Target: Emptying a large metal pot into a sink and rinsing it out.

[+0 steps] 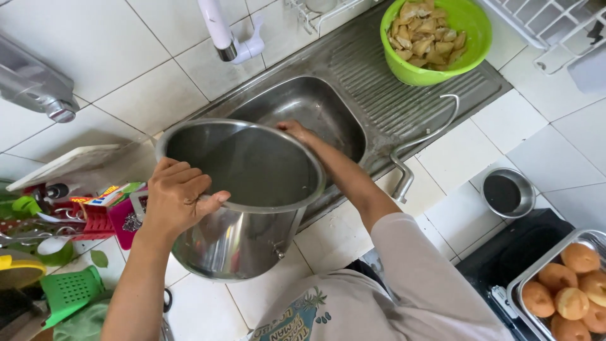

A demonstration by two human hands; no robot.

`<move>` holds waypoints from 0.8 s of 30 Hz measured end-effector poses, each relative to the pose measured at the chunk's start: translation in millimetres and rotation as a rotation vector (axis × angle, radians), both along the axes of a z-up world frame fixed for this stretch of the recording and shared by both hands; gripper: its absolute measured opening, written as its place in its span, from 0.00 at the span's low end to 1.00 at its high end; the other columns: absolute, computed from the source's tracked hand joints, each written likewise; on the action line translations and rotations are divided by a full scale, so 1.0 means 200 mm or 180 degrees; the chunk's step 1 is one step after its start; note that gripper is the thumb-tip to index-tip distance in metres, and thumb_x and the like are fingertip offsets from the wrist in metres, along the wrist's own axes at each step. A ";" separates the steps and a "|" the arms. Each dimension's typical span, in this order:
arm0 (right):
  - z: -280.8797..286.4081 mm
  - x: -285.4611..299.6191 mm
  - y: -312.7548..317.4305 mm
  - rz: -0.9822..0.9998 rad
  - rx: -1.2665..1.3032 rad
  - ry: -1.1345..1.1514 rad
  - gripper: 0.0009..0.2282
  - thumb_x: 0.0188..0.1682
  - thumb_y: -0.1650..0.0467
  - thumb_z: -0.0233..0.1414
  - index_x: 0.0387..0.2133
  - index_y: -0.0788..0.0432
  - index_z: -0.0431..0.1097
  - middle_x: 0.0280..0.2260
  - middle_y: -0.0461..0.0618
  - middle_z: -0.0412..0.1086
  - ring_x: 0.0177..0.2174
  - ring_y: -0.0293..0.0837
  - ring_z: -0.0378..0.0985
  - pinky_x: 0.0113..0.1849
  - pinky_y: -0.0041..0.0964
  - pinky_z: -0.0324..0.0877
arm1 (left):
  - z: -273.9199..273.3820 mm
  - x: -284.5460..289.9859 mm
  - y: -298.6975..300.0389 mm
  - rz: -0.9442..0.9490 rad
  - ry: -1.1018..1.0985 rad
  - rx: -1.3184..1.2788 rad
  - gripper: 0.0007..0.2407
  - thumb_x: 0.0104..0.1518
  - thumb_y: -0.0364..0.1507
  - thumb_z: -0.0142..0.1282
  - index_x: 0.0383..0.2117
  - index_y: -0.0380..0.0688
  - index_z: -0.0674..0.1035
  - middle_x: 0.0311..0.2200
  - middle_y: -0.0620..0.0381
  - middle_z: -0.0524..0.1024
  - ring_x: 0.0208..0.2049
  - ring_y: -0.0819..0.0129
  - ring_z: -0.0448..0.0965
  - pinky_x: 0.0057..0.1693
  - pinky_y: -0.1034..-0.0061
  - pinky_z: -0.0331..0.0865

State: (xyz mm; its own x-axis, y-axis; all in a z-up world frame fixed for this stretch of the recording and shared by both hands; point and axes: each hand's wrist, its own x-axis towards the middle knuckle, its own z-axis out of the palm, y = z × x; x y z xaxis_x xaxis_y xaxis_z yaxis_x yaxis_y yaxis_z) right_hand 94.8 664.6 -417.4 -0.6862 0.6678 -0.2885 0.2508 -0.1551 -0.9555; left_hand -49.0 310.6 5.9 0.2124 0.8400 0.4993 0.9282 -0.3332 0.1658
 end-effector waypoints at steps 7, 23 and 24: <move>0.05 0.10 -0.04 -0.0295 0.0182 -0.0155 0.23 0.53 0.52 0.55 0.53 0.54 0.76 0.55 0.56 0.72 0.57 0.58 0.70 0.55 0.49 0.66 | 0.00 0.02 0.04 -0.0168 0.0149 -0.0014 0.31 0.58 0.60 0.47 0.07 0.50 0.68 0.07 0.61 0.64 0.15 0.66 0.68 0.40 0.76 0.65; 0.21 0.34 -0.31 -0.0894 0.1112 -0.0060 0.08 0.53 0.65 0.53 0.39 0.53 0.77 0.38 0.51 0.76 0.44 0.50 0.76 0.46 0.44 0.67 | 0.00 -0.02 0.04 -0.0177 0.0361 -0.0129 0.30 0.61 0.58 0.46 0.07 0.50 0.70 0.09 0.59 0.66 0.16 0.65 0.71 0.41 0.76 0.67; 0.38 0.38 -0.40 -0.0656 0.1332 -0.0197 0.10 0.51 0.74 0.52 0.45 0.58 0.75 0.45 0.59 0.76 0.50 0.60 0.76 0.50 0.51 0.68 | -0.01 -0.04 0.04 -0.0187 0.0393 -0.0055 0.30 0.62 0.58 0.46 0.08 0.50 0.69 0.08 0.60 0.65 0.16 0.65 0.71 0.42 0.77 0.67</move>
